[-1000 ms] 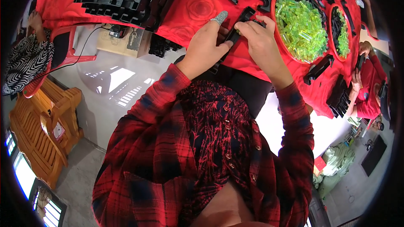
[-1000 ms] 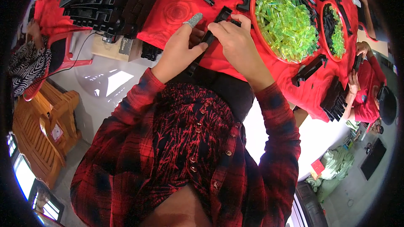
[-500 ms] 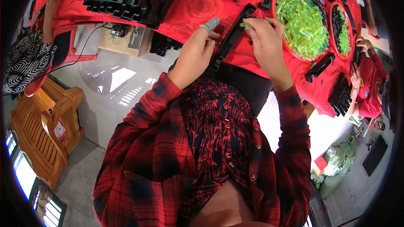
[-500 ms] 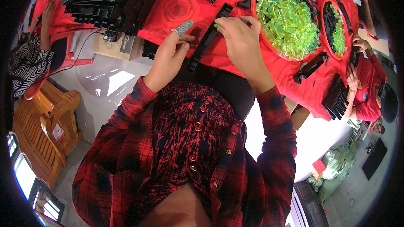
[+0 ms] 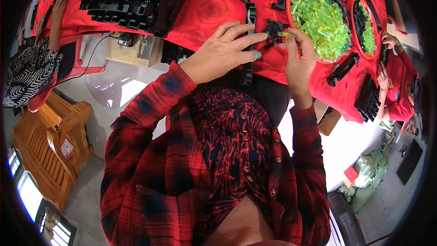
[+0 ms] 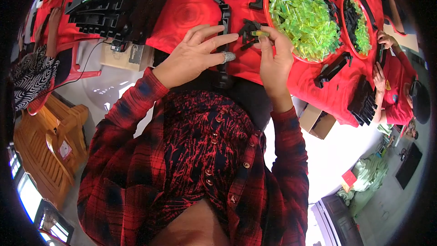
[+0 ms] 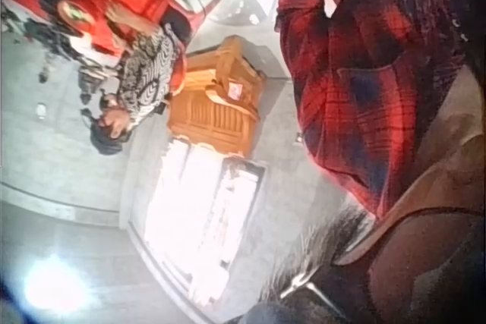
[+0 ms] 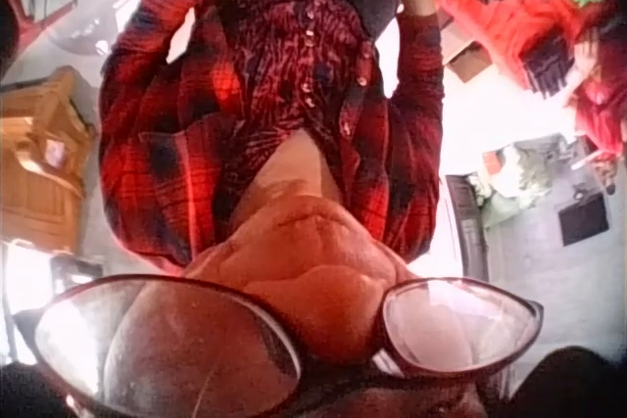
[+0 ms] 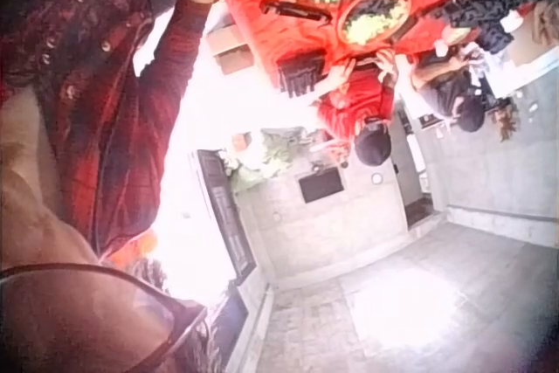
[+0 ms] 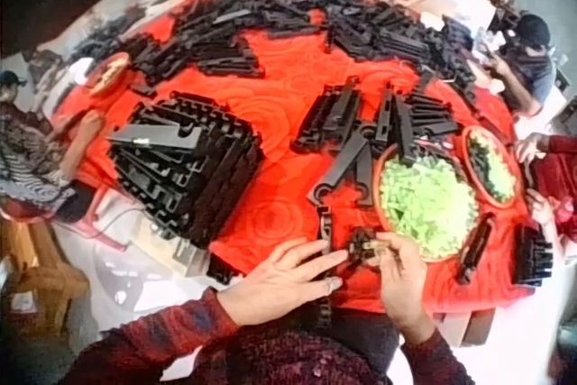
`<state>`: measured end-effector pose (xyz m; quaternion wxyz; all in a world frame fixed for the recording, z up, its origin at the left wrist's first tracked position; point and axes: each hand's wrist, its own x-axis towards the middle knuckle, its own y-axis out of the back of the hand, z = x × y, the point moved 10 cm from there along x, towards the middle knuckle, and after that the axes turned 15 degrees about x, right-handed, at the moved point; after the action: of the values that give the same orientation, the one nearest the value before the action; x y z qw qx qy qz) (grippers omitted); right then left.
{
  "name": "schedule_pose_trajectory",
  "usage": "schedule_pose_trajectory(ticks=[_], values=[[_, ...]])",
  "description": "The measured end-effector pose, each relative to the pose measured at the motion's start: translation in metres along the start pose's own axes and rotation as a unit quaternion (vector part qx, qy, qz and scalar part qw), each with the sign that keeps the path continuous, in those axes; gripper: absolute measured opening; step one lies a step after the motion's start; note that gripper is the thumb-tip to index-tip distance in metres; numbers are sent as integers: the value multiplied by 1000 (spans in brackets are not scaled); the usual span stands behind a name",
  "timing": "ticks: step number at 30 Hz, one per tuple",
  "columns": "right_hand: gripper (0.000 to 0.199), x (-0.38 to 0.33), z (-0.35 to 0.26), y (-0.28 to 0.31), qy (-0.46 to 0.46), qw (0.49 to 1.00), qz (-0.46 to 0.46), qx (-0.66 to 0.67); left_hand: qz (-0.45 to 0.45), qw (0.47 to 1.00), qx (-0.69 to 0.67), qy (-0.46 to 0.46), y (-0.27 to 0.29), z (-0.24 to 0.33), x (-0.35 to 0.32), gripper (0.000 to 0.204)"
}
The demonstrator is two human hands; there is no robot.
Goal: The person assembles a toy firearm by hand, joining plastic components, springs, and internal parts.
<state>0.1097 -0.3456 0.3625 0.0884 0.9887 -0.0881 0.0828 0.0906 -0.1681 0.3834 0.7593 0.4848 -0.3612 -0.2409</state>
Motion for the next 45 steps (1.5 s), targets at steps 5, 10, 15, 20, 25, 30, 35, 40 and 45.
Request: schedule_pose_trajectory(ticks=[5,10,15,20,25,30,35,40,45], values=[[18,-5,-10,5,-26,999,21,28,0,999,43,-22,-3,9,1,32],[19,-9,-20,8,-8,998,47,33,9,997,76,-21,-7,19,4,35],[19,-12,-30,23,-2,987,129,92,30,997,71,-22,-6,38,13,32],[17,-10,-39,22,-24,985,124,121,89,993,76,30,-5,13,12,31],[15,-21,-18,2,-73,986,65,137,67,990,77,99,-10,-7,10,49],[13,-27,-19,-18,5,997,-27,-68,64,981,81,167,0,-33,-5,55],[15,-32,-35,-42,128,973,-88,-170,59,979,79,177,-7,-44,-17,40],[16,-38,-36,-51,157,961,-102,-203,65,979,58,183,-9,-47,-16,37],[19,-43,-36,-49,182,940,-75,-280,56,976,28,211,-8,-48,-16,36]])
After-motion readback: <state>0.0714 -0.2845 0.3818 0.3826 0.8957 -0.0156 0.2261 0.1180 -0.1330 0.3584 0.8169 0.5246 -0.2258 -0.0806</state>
